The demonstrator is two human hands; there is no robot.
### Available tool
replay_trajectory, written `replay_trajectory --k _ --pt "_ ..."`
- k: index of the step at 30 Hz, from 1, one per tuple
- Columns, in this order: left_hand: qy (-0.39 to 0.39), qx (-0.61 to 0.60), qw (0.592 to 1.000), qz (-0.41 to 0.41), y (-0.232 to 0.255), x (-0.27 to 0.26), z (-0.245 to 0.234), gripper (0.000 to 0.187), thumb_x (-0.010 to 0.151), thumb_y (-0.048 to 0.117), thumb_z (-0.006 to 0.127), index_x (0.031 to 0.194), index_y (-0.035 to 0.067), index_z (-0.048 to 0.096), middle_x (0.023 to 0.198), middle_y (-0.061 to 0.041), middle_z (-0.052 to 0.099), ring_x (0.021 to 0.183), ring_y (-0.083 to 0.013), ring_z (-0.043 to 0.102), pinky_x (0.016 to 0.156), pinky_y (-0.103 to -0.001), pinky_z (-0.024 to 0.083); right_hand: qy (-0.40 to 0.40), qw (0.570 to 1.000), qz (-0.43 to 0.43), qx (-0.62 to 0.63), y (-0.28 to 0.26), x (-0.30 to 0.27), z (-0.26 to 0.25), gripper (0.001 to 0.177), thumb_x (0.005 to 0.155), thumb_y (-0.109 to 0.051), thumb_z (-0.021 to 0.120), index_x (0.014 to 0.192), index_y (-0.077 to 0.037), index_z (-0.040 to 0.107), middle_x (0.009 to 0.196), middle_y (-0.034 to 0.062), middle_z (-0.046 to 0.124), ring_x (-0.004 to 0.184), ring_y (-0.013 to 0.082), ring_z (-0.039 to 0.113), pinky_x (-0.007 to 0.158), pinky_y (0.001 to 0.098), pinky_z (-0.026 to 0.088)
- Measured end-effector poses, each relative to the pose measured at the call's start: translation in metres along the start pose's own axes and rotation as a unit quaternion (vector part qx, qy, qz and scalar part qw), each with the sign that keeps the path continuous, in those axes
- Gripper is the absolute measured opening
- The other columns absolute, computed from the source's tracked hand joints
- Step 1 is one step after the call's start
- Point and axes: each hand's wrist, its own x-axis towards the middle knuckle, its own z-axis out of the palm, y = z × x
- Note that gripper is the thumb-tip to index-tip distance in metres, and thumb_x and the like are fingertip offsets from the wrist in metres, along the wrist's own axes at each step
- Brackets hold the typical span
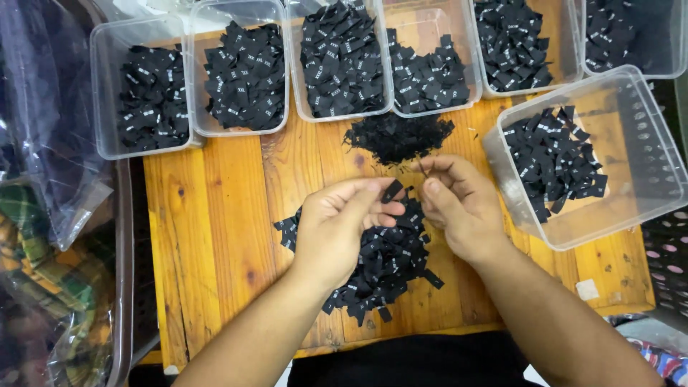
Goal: Sorting and inspecting small black garment size labels on a wooden table using hands and a small tool.
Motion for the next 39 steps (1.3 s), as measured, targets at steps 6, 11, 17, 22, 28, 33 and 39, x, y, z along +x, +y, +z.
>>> replay_trajectory --k 6,11,17,22,28,33,39 --pt "-0.034 -0.076 0.996 -0.036 -0.001 -0.004 -0.006 0.032 0.098 0.009 0.056 0.112 -0.016 0.07 0.094 -0.03 0.076 0.082 -0.0314 0.078 0.072 -0.039 0.066 -0.001 1.0 0.011 -0.024 -0.006 -0.003 0.005 0.016 0.098 -0.002 0.063 0.108 0.009 0.068 0.058 0.0052 0.05 0.045 0.0055 0.044 0.04 0.0204 0.037" --pt "-0.031 -0.038 0.999 -0.019 0.003 -0.008 -0.008 0.029 0.094 0.001 0.057 0.114 -0.017 0.069 0.095 -0.031 0.075 0.083 -0.031 0.077 0.073 -0.038 0.067 0.002 0.997 0.004 -0.083 -0.017 -0.002 0.01 0.013 0.093 0.0 0.068 0.105 0.006 0.071 0.057 0.0062 0.053 0.047 0.0066 0.045 0.042 0.0205 0.037" --pt "-0.058 -0.017 0.998 0.004 0.005 -0.012 -0.011 0.03 0.093 -0.003 0.055 0.115 -0.017 0.07 0.098 -0.033 0.075 0.085 -0.0326 0.077 0.075 -0.04 0.068 0.028 0.984 -0.024 -0.172 -0.017 -0.005 0.014 0.01 0.087 -0.003 0.078 0.097 -0.003 0.075 0.057 0.0045 0.059 0.052 0.0065 0.047 0.049 0.0202 0.039" --pt "-0.098 0.133 0.984 0.066 0.026 -0.018 -0.019 0.035 0.094 0.004 0.061 0.127 -0.005 0.068 0.114 -0.023 0.077 0.101 -0.0246 0.076 0.084 -0.037 0.065 0.052 0.96 -0.018 -0.276 -0.049 -0.019 0.006 0.009 0.088 -0.014 0.079 0.095 -0.009 0.077 0.055 0.003 0.06 0.049 0.0105 0.051 0.049 0.0228 0.041" --pt "-0.081 0.39 0.895 0.203 0.055 -0.018 -0.026 0.031 0.087 0.012 0.077 0.117 0.017 0.075 0.102 0.002 0.082 0.097 -0.0078 0.071 0.08 -0.025 0.049 0.173 0.827 -0.205 -0.493 -0.081 -0.056 -0.04 0.007 0.097 -0.011 0.08 0.101 -0.011 0.075 0.083 0.0006 0.069 0.067 0.0098 0.058 0.068 0.0224 0.046" --pt "-0.049 0.436 0.863 0.249 0.061 -0.016 -0.032 0.033 0.082 0.015 0.085 0.114 0.014 0.076 0.091 0.003 0.081 0.096 -0.0108 0.069 0.098 -0.03 0.05 0.228 0.812 -0.21 -0.494 -0.096 -0.05 -0.087 0.003 0.11 0.012 0.077 0.109 0.011 0.074 0.085 0.0108 0.063 0.076 0.0152 0.052 0.071 0.0274 0.043" --pt "-0.084 0.482 0.834 0.254 0.065 -0.01 -0.039 0.015 0.088 0.016 0.078 0.103 0.017 0.08 0.083 0.004 0.075 0.085 -0.0128 0.067 0.087 -0.028 0.051 0.186 0.754 -0.206 -0.596 -0.097 -0.042 -0.089 0.029 0.109 0.007 0.07 0.138 0.007 0.075 0.132 0.0267 0.074 0.121 0.0301 0.071 0.104 0.0376 0.054"
